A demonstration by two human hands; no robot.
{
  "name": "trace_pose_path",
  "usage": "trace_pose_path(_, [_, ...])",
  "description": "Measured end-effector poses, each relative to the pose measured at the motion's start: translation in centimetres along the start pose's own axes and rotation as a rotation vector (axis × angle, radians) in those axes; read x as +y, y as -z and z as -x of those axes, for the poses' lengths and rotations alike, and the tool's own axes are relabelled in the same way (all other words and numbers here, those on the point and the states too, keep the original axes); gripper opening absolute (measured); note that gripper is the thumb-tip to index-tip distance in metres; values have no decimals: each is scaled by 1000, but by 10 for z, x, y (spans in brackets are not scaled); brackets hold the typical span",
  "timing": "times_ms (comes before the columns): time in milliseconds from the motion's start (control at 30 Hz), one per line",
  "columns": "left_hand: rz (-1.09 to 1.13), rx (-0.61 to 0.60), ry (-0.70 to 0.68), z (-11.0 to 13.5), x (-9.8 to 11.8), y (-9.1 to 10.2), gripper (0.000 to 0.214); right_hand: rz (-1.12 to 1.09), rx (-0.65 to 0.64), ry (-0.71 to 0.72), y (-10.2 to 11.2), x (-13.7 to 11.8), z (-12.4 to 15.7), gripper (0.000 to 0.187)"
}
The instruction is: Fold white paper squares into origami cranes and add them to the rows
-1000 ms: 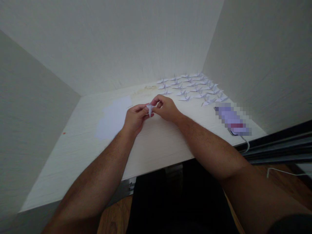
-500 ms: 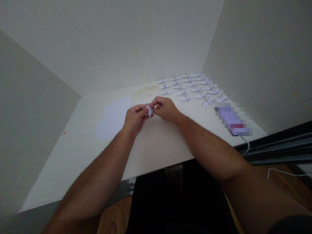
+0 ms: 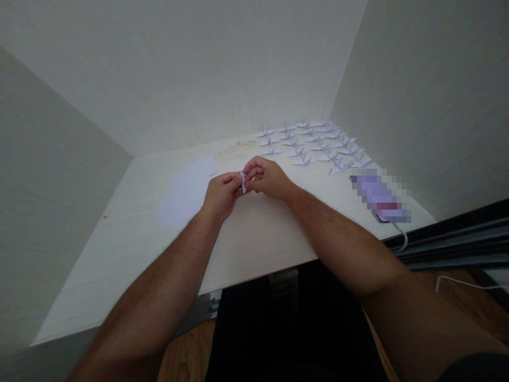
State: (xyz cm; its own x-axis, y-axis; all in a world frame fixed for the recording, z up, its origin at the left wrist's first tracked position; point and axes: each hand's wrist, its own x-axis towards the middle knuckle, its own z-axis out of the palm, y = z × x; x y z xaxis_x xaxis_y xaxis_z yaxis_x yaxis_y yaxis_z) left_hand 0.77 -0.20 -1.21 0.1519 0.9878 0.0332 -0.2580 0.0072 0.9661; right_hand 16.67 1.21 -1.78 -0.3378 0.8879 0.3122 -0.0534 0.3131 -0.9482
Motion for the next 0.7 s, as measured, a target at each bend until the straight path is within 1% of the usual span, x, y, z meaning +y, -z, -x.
trace_pose_path(267, [-8,-11,20,1,1,-1,20,56,55,30,-1,1,0,31])
trace_pose_path(467, [-1,-11,13,2,2,-1,23,25,16,26,0,2,-1,29])
trace_pose_path(600, [14,-29,-2,2,2,0,33,-13,0,12,1,1,-1,29])
trace_pose_path(700, [-10,-30,9,2,2,1,29,-27,5,-22,2,0,-1,28])
